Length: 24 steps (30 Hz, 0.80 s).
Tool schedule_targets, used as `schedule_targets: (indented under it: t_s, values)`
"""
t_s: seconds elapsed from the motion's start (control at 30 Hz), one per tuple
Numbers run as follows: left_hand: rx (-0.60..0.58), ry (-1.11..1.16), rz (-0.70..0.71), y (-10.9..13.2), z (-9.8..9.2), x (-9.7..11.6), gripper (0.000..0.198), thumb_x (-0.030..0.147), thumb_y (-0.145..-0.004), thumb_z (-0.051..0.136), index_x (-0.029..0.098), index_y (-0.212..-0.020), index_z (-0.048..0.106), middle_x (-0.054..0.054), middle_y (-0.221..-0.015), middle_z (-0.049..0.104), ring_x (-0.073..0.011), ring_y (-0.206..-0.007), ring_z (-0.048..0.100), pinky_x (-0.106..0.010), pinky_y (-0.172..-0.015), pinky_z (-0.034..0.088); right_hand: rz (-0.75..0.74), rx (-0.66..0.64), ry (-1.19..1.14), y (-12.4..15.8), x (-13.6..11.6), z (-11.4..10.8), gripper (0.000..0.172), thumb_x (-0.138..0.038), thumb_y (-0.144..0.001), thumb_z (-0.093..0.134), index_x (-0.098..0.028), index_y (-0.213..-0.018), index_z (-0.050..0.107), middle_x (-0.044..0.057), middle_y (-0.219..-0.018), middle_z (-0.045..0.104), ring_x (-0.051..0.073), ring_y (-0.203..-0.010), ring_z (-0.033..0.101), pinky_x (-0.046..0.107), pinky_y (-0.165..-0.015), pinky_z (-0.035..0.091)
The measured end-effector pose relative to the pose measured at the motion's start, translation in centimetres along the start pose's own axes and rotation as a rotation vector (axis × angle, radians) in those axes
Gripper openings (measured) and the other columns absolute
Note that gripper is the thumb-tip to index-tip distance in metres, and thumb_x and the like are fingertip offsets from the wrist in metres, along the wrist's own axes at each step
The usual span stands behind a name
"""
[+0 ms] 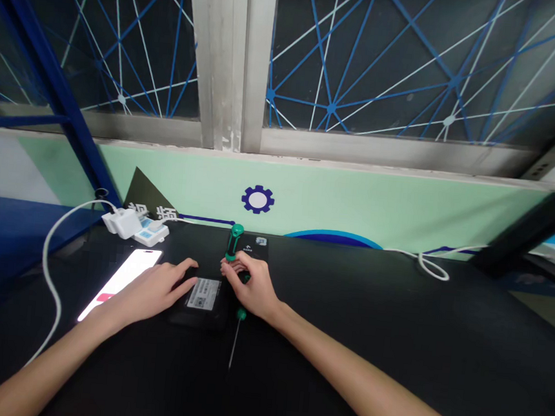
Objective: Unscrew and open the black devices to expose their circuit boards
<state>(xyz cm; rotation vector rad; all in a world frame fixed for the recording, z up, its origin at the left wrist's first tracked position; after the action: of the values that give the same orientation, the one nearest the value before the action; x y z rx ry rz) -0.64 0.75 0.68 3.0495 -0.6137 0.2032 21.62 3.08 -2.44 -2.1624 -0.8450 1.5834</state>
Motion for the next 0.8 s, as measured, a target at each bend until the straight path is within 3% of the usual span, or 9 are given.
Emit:
schedule_targets:
  t_s: [0.4, 0.63, 0.8]
  values:
    - [-0.006, 0.0, -0.009, 0.05, -0.1, 0.09, 0.046, 0.05, -0.101, 0.026, 0.023, -0.128, 0.051, -0.008, -0.084, 0.07, -0.0304, -0.082, 0.069, -0.034, -0.067, 0.046, 0.016, 0.01, -0.019, -0.02, 0.55, 0.1, 0.023, -0.037, -0.092, 0.063, -0.021, -0.076, 0.059, 0.004, -0.073, 0.075, 0.018, -0.064, 0.072, 0.028, -0.063, 0.057]
    - [-0.018, 0.004, -0.013, 0.1, -0.3, 0.21, 0.047, 0.05, -0.101, 0.026, 0.022, -0.128, 0.052, -0.008, -0.085, 0.07, -0.0298, -0.083, 0.069, -0.034, -0.068, 0.047, 0.037, 0.032, -0.012, -0.13, 0.3, 0.12, 0.025, -0.04, -0.091, 0.065, -0.02, -0.077, 0.058, 0.004, -0.07, 0.073, 0.019, -0.062, 0.07, 0.028, -0.06, 0.057]
    - [-0.017, 0.006, -0.007, 0.12, -0.25, 0.12, 0.046, 0.049, -0.101, 0.026, 0.022, -0.128, 0.051, -0.008, -0.085, 0.07, -0.0296, -0.081, 0.069, -0.034, -0.066, 0.046, 0.004, 0.005, -0.048, 0.08, -0.03, 0.0, 0.021, -0.038, -0.093, 0.062, -0.018, -0.089, 0.066, 0.008, -0.082, 0.078, 0.02, -0.071, 0.075, 0.031, -0.069, 0.061]
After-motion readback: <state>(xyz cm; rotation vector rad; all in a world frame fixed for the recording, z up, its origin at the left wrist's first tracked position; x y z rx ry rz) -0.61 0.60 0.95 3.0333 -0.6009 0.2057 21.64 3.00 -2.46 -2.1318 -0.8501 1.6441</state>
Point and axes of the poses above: each hand's wrist, its own y-axis away from the middle knuckle, its own z-axis out of the palm, x = y × z, the point moved 1 cm from there along -y, towards the middle knuckle
